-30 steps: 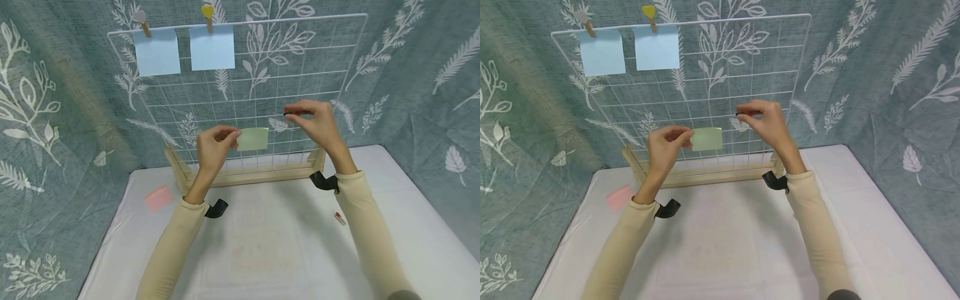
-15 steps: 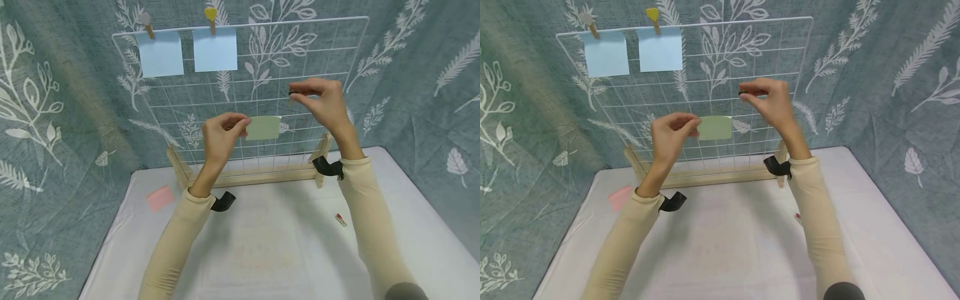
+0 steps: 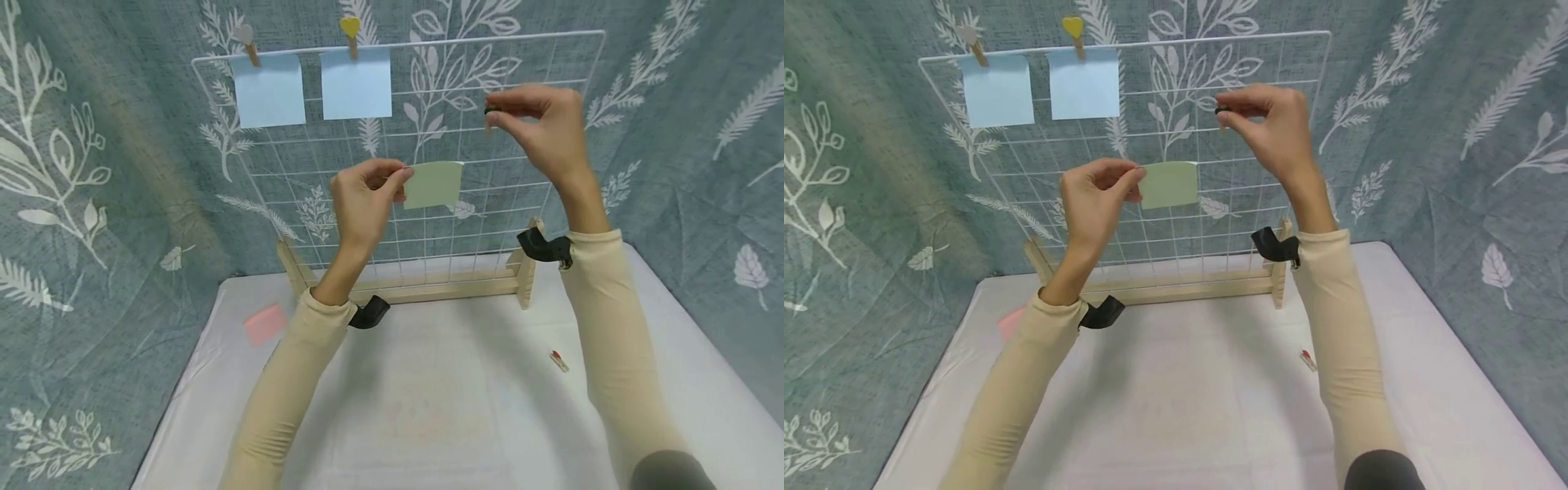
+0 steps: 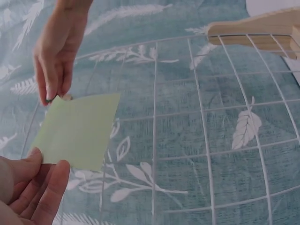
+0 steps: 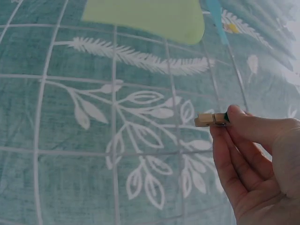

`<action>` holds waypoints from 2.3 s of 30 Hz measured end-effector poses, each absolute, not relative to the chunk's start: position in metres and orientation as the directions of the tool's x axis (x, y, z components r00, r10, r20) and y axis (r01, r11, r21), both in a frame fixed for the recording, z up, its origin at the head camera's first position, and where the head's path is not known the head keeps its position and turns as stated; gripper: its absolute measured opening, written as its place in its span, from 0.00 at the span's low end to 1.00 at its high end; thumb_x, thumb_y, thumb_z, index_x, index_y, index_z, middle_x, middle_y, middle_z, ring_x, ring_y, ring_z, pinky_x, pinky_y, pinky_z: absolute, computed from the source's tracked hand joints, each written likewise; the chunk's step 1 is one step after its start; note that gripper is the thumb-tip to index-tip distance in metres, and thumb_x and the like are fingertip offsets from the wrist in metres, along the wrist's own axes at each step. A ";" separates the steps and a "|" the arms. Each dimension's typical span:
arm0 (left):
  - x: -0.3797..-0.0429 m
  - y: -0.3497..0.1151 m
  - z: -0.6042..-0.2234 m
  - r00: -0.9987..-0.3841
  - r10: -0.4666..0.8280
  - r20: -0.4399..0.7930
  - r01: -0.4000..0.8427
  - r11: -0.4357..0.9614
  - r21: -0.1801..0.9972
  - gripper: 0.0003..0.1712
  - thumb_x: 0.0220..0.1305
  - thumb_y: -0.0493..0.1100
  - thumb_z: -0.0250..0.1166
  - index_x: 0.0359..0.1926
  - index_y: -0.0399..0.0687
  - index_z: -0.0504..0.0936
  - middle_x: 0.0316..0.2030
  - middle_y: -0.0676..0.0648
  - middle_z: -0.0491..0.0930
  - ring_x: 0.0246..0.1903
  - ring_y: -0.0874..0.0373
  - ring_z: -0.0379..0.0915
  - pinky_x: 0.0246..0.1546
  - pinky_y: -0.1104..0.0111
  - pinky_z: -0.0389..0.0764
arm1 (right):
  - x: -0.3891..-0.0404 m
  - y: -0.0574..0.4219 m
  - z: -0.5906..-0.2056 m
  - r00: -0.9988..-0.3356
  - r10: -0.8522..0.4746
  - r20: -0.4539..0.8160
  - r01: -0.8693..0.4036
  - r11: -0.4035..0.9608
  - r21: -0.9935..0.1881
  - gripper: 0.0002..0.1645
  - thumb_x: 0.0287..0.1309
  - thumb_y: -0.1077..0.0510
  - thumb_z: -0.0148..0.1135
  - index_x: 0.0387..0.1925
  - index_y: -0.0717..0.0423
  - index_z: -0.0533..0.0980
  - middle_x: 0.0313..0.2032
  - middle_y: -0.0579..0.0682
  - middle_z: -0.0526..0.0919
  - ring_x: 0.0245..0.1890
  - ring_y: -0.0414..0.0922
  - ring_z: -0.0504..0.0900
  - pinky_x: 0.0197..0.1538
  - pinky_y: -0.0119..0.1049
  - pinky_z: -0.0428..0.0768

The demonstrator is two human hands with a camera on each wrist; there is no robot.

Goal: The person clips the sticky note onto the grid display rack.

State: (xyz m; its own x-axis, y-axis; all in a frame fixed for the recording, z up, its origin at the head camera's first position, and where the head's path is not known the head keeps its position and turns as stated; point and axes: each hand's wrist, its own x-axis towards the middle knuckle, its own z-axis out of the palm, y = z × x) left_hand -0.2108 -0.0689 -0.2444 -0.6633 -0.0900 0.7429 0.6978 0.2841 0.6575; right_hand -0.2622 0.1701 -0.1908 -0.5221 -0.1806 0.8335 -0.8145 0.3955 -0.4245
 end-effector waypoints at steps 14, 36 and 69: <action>-0.207 -0.057 -0.194 -0.640 -0.083 0.764 0.721 0.279 0.634 0.06 0.61 0.35 0.70 0.34 0.33 0.88 0.26 0.40 0.85 0.19 0.56 0.78 0.28 0.71 0.86 | -0.262 0.160 -0.157 -0.515 -0.148 0.844 -0.811 0.401 -0.425 0.11 0.57 0.68 0.68 0.43 0.67 0.84 0.42 0.59 0.86 0.40 0.30 0.83 0.52 0.29 0.83; -0.229 -0.048 -0.141 -0.704 -0.066 0.708 0.627 0.411 0.662 0.09 0.63 0.39 0.69 0.38 0.36 0.88 0.31 0.41 0.87 0.14 0.63 0.75 0.20 0.77 0.80 | -0.276 0.151 -0.111 -0.391 -0.165 0.905 -0.895 0.298 -0.333 0.14 0.62 0.66 0.64 0.50 0.64 0.80 0.45 0.51 0.85 0.46 0.41 0.84 0.55 0.33 0.82; -0.248 -0.048 -0.135 -0.700 -0.119 0.704 0.541 0.555 0.632 0.10 0.65 0.43 0.68 0.39 0.40 0.89 0.34 0.44 0.87 0.30 0.60 0.82 0.25 0.77 0.72 | -0.284 0.136 -0.095 -0.681 -0.173 0.712 -0.727 0.275 -0.629 0.18 0.61 0.70 0.62 0.52 0.61 0.78 0.45 0.50 0.83 0.47 0.43 0.82 0.60 0.33 0.79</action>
